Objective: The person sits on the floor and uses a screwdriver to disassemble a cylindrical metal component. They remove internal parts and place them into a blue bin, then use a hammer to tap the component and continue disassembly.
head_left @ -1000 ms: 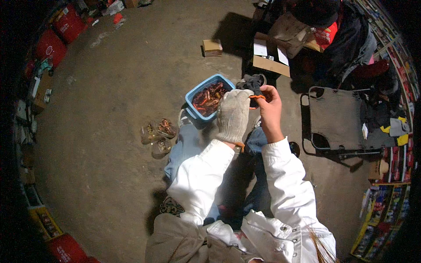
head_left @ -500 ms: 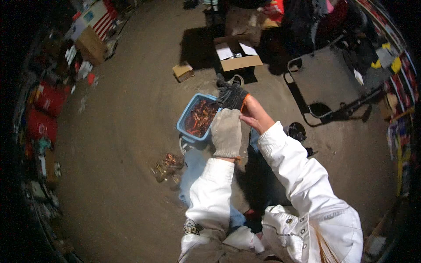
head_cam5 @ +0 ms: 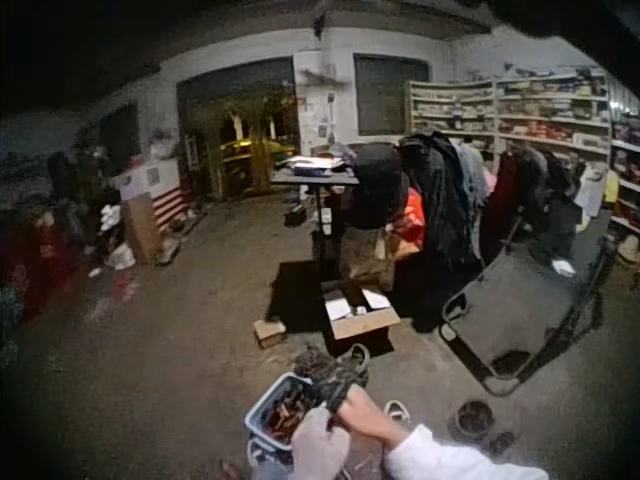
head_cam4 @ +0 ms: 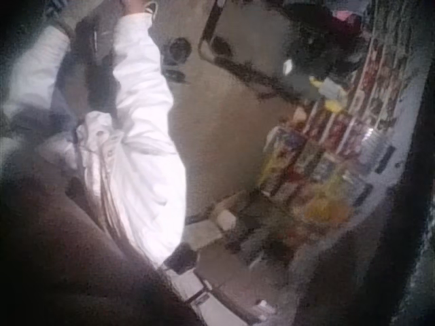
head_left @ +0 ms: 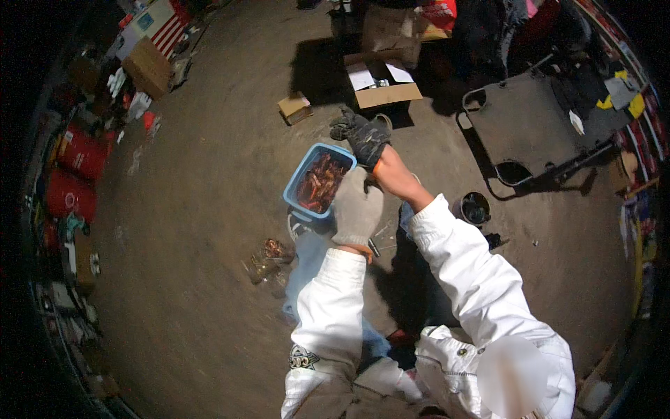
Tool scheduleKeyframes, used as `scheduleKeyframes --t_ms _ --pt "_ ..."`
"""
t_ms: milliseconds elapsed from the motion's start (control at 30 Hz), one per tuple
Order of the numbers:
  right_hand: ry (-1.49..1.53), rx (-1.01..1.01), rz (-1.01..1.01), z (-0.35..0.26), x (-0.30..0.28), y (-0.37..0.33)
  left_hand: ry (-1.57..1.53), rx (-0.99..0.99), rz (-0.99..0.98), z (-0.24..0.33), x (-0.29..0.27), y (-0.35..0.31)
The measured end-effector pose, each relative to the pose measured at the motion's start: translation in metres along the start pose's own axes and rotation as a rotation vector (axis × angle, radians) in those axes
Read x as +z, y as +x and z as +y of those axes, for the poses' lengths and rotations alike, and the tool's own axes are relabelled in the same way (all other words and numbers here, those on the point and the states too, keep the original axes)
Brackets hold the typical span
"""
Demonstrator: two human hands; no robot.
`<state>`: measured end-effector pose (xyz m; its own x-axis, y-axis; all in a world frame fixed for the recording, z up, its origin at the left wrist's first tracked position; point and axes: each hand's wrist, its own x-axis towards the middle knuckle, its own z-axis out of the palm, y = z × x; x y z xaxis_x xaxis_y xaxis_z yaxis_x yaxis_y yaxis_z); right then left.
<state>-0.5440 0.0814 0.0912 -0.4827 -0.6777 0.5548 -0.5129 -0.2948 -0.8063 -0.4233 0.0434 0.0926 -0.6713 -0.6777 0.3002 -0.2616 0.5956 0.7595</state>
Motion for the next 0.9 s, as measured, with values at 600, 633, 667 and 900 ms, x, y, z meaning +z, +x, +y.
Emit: scheduleKeyframes --t_ms 600,633,667,900 --pt "-0.834 0.04 -0.284 -0.004 -0.001 -0.009 -0.055 -0.262 0.38 -0.03 -0.04 0.013" --pt "-0.821 0.018 -0.272 -0.004 -0.001 -0.01 -0.006 -0.213 0.311 -0.034 -0.037 0.01" --pt "-0.807 -0.006 -0.26 -0.003 0.001 -0.01 0.043 -0.12 0.283 -0.038 -0.034 0.009" --pt "-0.656 -0.008 -0.7 -0.015 0.035 -0.029 -1.329 -0.277 0.112 -0.055 -0.013 0.009"
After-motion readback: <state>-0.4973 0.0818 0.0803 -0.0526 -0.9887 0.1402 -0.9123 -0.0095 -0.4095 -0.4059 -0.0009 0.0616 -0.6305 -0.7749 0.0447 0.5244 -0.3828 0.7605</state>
